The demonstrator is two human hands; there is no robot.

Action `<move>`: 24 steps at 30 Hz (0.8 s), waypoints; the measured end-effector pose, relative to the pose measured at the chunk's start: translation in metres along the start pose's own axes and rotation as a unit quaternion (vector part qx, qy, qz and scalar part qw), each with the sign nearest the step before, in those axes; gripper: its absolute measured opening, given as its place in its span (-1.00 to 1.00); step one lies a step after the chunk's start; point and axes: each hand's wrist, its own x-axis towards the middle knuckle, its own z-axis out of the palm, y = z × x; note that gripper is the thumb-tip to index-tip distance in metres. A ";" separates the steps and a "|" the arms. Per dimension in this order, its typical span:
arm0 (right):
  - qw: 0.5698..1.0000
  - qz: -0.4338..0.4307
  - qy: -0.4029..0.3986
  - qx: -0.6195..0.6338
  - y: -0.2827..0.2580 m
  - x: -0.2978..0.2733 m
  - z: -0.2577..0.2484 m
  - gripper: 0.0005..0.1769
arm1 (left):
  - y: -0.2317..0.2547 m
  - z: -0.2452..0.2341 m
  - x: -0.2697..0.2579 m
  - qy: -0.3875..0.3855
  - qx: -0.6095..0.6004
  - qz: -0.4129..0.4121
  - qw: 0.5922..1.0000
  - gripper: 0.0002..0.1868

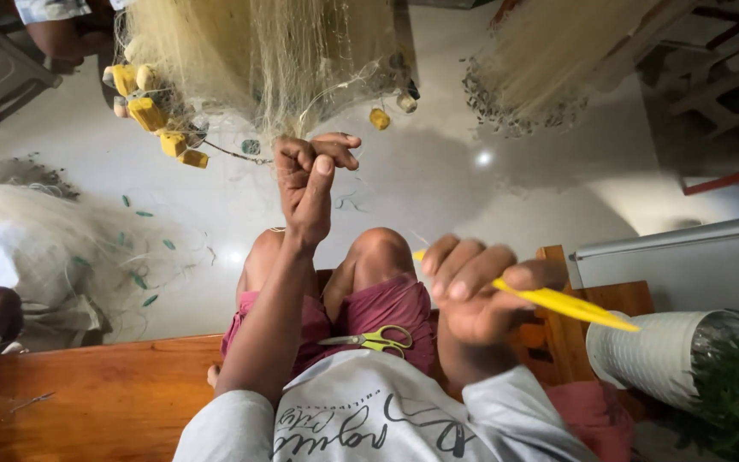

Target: Repairing a fine-mesh fishing net by weaving and knotting with a plastic shuttle and trimming with scissors.

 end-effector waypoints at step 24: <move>0.969 0.101 0.194 0.112 -0.006 -0.056 -0.015 -0.68 | -0.001 -0.129 -0.206 0.048 -0.203 -0.456 0.865 0.09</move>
